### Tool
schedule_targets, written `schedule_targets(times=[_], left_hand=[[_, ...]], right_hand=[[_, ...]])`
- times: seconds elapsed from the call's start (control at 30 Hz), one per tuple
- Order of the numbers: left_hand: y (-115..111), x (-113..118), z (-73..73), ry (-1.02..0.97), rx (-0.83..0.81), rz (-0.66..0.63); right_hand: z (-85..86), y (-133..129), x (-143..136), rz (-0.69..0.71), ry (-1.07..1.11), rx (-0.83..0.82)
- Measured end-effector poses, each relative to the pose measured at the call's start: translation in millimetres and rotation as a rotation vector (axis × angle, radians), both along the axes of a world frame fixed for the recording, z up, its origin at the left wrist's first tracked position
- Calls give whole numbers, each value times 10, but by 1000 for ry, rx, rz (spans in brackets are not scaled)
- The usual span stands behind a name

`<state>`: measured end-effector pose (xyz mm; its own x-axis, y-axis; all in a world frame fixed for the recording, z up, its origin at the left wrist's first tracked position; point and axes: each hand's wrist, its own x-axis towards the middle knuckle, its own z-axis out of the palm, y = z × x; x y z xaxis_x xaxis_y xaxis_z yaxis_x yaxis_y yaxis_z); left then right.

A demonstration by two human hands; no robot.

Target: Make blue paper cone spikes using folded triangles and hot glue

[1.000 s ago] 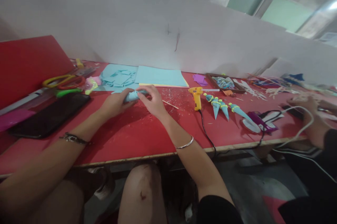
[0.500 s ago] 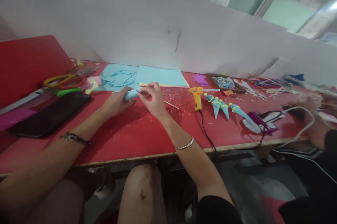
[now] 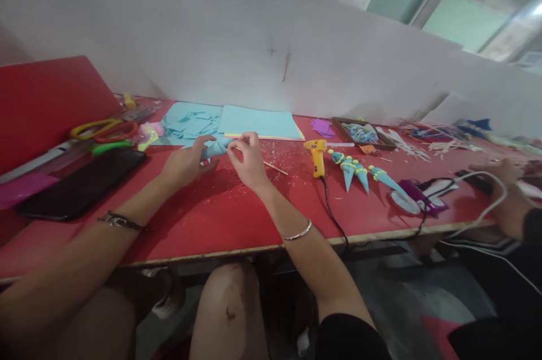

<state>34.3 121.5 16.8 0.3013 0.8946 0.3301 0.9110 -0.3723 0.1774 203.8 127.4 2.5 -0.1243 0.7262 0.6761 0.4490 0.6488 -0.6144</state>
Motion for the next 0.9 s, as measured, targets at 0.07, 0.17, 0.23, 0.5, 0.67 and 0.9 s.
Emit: schedule_targets(times=[0.07,0.17,0.23,0.5,0.67,0.9], left_hand=[[-15,9,12,12,7,2],[-23,18,19,29,30,-6],[-23,22,17,32,32,-5],[-43,32,36,96,38,26],[-20,13,29,119,23,8],[6,5,-9,144,50,12]], right_hand=[[5,1,4,-10,-29,27],[16,-2,8,-20,-66,63],[17,-2,8,-27,-79,78],[-11,25,1,-15,-106,52],[5,14,13,-13,-172,55],[27,-3,24,15,-252,43]])
